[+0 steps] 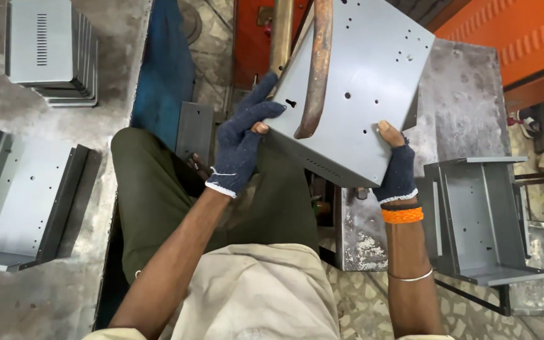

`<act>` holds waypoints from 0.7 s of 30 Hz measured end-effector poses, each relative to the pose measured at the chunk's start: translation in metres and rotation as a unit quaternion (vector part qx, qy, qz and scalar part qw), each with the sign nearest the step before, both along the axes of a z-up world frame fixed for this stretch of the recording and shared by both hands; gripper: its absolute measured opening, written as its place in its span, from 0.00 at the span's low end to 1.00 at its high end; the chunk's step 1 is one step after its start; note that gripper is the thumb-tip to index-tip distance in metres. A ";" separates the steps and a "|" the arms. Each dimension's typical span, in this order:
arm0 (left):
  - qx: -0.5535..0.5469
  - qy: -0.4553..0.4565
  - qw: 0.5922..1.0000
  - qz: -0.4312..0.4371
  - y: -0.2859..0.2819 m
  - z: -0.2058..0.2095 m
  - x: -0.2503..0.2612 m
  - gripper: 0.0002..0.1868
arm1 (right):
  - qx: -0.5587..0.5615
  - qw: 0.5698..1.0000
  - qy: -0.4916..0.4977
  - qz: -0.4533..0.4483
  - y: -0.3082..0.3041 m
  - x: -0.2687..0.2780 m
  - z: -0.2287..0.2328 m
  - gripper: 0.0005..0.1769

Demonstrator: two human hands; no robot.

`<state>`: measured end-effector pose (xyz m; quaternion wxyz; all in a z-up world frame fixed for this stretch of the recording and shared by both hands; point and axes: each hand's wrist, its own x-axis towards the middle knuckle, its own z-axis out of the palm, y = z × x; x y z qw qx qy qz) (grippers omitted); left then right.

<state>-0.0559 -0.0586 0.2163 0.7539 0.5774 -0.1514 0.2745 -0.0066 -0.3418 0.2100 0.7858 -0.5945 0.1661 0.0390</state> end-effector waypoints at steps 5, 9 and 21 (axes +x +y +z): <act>-0.023 -0.021 0.999 0.029 -0.011 -0.006 0.004 0.14 | -0.010 0.999 -0.008 -0.029 -0.009 0.006 -0.022 0.25; -0.018 -0.032 0.999 0.032 -0.012 -0.012 0.006 0.17 | -0.048 0.998 -0.006 -0.038 0.002 -0.002 -0.010 0.24; -0.039 -0.004 0.998 0.058 -0.020 -0.012 -0.004 0.16 | -0.005 0.999 -0.026 -0.033 0.011 0.007 -0.014 0.23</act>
